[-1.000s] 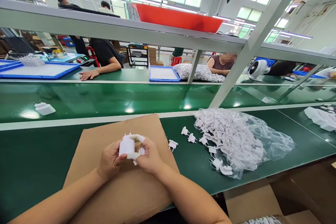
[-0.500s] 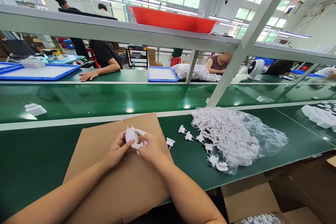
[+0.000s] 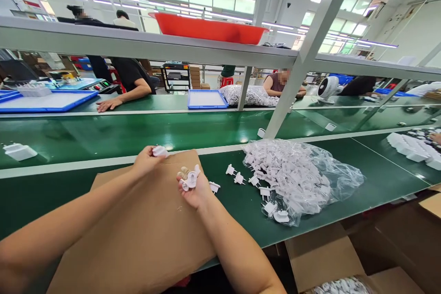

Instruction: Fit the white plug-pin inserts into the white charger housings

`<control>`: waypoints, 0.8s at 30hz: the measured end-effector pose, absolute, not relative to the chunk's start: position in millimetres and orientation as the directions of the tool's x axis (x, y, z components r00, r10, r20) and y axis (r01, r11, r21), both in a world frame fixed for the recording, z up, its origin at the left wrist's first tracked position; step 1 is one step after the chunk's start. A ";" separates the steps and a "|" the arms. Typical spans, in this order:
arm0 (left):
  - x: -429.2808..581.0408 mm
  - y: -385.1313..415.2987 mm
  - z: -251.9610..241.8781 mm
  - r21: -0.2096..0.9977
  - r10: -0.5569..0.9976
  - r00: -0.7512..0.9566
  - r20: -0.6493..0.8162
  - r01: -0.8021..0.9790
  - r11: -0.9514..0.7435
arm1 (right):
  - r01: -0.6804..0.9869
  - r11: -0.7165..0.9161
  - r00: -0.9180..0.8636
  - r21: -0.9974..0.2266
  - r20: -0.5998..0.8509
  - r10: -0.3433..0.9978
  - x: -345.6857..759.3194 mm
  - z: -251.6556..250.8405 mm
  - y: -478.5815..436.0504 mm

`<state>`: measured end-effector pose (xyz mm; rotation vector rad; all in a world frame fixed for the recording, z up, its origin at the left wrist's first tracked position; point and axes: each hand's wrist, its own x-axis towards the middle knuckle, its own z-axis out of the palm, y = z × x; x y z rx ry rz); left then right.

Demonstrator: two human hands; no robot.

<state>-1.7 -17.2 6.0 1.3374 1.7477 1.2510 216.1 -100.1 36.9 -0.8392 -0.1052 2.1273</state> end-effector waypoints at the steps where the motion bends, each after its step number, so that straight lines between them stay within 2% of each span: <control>1: -7.9 -1.6 10.0 0.901 0.933 -0.350 0.080 0.426 0.083 | -0.697 -0.651 -0.439 -0.300 -0.538 0.719 218.2 38.0 -99.4; 4: -24.5 32.6 20.1 0.826 0.888 -0.454 0.074 0.527 0.200 | -0.676 -0.683 -0.500 -0.275 -0.510 0.700 221.9 38.8 -99.8; 7: -35.5 46.0 23.5 0.771 0.859 -0.508 0.061 0.571 0.282 | -0.598 -0.739 -0.602 -0.311 -0.434 0.670 223.1 37.0 -99.9; 10: -40.5 43.8 21.6 0.738 0.846 -0.528 0.069 0.597 0.313 | -0.554 -0.756 -0.629 -0.349 -0.420 0.655 221.8 34.0 -99.0; 14: -37.1 21.9 16.1 0.689 0.758 -0.612 0.223 0.649 0.322 | -0.550 -0.735 -0.604 -0.396 -0.419 0.678 215.9 32.6 -100.7; 16: -29.9 1.4 10.9 0.661 0.743 -0.574 0.343 0.710 0.243 | -0.545 -0.732 -0.581 -0.410 -0.444 0.682 212.6 34.4 -102.9; 18: -18.8 -24.9 3.7 0.642 0.786 -0.449 0.426 0.762 0.088 | -0.546 -0.716 -0.524 -0.435 -0.490 0.697 210.1 37.1 -105.0; 22: 7.5 -76.8 -12.2 0.681 0.887 -0.113 0.449 0.685 -0.257 | -0.462 -0.699 -0.479 -0.545 -0.510 0.714 207.9 40.8 -107.3; 24: 16.7 -92.0 -18.0 0.702 0.900 0.021 0.435 0.618 -0.354 | -0.394 -0.697 -0.470 -0.599 -0.520 0.713 207.5 40.7 -107.4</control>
